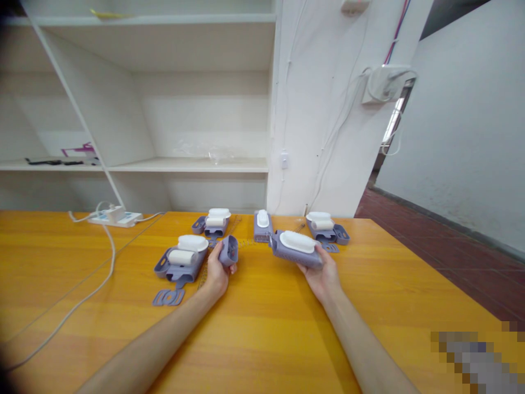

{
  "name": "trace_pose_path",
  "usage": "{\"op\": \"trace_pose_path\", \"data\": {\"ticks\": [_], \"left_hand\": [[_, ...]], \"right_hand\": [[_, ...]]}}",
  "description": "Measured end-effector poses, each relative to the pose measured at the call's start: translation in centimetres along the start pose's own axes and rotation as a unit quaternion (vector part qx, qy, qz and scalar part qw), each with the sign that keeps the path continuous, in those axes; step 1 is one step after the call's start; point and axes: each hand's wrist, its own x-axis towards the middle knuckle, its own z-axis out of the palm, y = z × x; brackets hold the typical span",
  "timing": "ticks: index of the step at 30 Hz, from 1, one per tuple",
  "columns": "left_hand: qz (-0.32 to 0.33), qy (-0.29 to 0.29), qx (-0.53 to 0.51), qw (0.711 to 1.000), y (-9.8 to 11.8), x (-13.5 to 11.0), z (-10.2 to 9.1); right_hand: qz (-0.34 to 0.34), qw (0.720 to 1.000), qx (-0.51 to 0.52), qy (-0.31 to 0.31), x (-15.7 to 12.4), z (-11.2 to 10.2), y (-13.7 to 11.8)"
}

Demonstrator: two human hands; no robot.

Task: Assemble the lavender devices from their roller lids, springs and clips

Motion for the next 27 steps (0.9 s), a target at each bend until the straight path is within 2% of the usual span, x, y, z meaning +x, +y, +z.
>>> {"op": "trace_pose_path", "data": {"ticks": [5, 11, 27], "left_hand": [[0.02, -0.002, 0.013, 1.0, -0.06, -0.02, -0.07], [0.034, -0.007, 0.043, 0.998, 0.07, -0.29, 0.17], [0.056, 0.005, 0.099, 0.993, 0.23, -0.51, 0.13]], "right_hand": [[-0.023, 1.0, 0.01, 0.008, 0.1, -0.36, -0.15], [-0.012, 1.0, 0.009, -0.023, 0.15, -0.44, -0.3], [-0.045, 0.999, 0.003, -0.003, 0.05, -0.11, -0.56]]}}
